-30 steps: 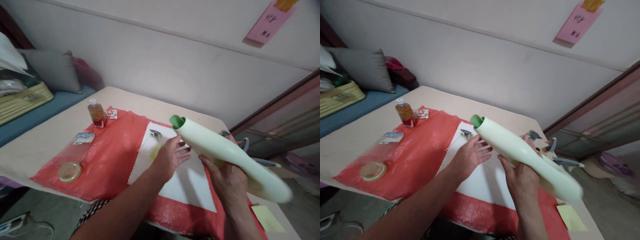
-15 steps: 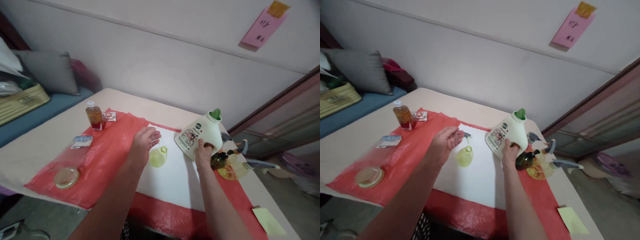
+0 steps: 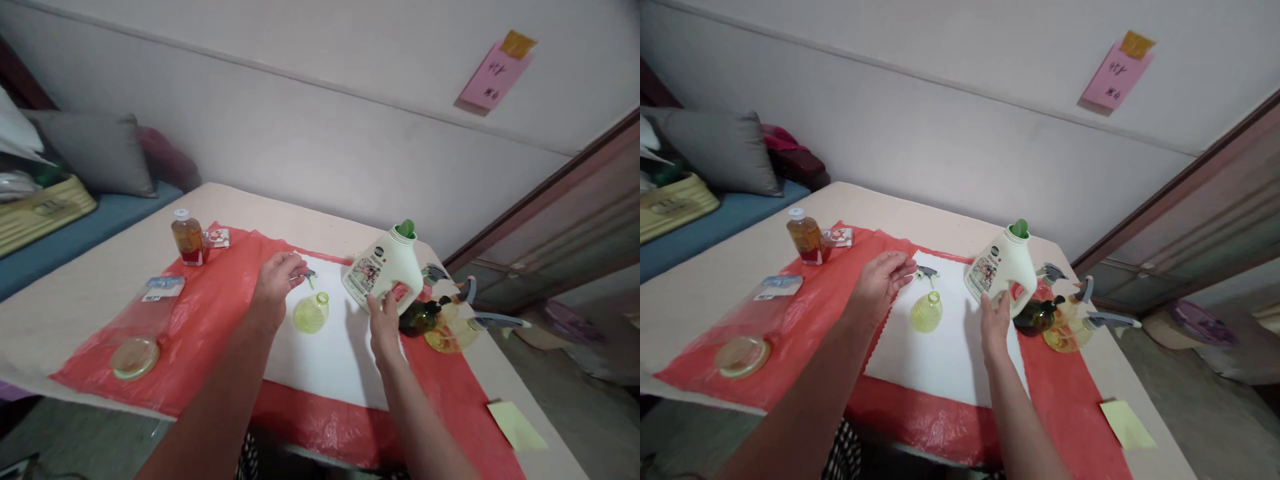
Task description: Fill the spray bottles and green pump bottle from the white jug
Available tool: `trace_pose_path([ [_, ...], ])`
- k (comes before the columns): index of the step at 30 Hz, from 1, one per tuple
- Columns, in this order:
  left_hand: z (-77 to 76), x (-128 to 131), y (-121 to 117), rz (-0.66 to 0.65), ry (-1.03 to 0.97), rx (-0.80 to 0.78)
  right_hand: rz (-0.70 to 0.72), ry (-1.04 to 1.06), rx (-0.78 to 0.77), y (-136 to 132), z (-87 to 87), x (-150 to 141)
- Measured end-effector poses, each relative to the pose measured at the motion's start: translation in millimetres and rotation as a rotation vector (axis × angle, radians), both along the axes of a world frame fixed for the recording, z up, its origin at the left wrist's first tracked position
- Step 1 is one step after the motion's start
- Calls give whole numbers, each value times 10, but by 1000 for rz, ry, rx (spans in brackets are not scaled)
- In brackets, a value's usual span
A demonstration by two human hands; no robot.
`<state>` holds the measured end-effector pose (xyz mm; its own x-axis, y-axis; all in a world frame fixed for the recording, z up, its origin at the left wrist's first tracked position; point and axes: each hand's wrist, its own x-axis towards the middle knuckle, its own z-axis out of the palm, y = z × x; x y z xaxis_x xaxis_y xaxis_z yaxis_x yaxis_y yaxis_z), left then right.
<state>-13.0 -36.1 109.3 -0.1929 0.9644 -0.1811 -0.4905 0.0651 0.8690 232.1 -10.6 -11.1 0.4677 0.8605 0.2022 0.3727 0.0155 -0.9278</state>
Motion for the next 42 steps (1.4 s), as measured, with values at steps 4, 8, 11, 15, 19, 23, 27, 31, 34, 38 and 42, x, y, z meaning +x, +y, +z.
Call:
trace_pose_path([
  [4,-24,-70,2,-33,260,32,72,149,-115,-387,118,-195],
  [8,-217,-175,132,-56,730,-4,172,326,-150,-495,260,-344],
  [11,-446,-206,279,-41,977,-84,224,401,-135,-481,341,-392],
  [15,-769,-121,423,-167,1268,-190,234,480,-164,-465,386,-373],
  [19,-1002,-19,477,-251,1461,-243,283,586,-182,-467,403,-327],
  [23,-1133,-4,549,-323,1530,-306,328,589,-187,-480,431,-331],
  [27,-1161,-24,659,-322,1488,-328,345,597,-185,-502,478,-360],
  [31,-1021,-35,695,-229,1399,-262,357,577,-185,-509,505,-367],
  [34,-800,-21,636,-126,1314,-153,363,608,-182,-499,497,-361],
  [38,-448,29,434,-48,1150,4,354,677,-159,-473,510,-326],
  [42,-184,106,149,-165,910,98,394,784,-75,-460,632,-253],
])
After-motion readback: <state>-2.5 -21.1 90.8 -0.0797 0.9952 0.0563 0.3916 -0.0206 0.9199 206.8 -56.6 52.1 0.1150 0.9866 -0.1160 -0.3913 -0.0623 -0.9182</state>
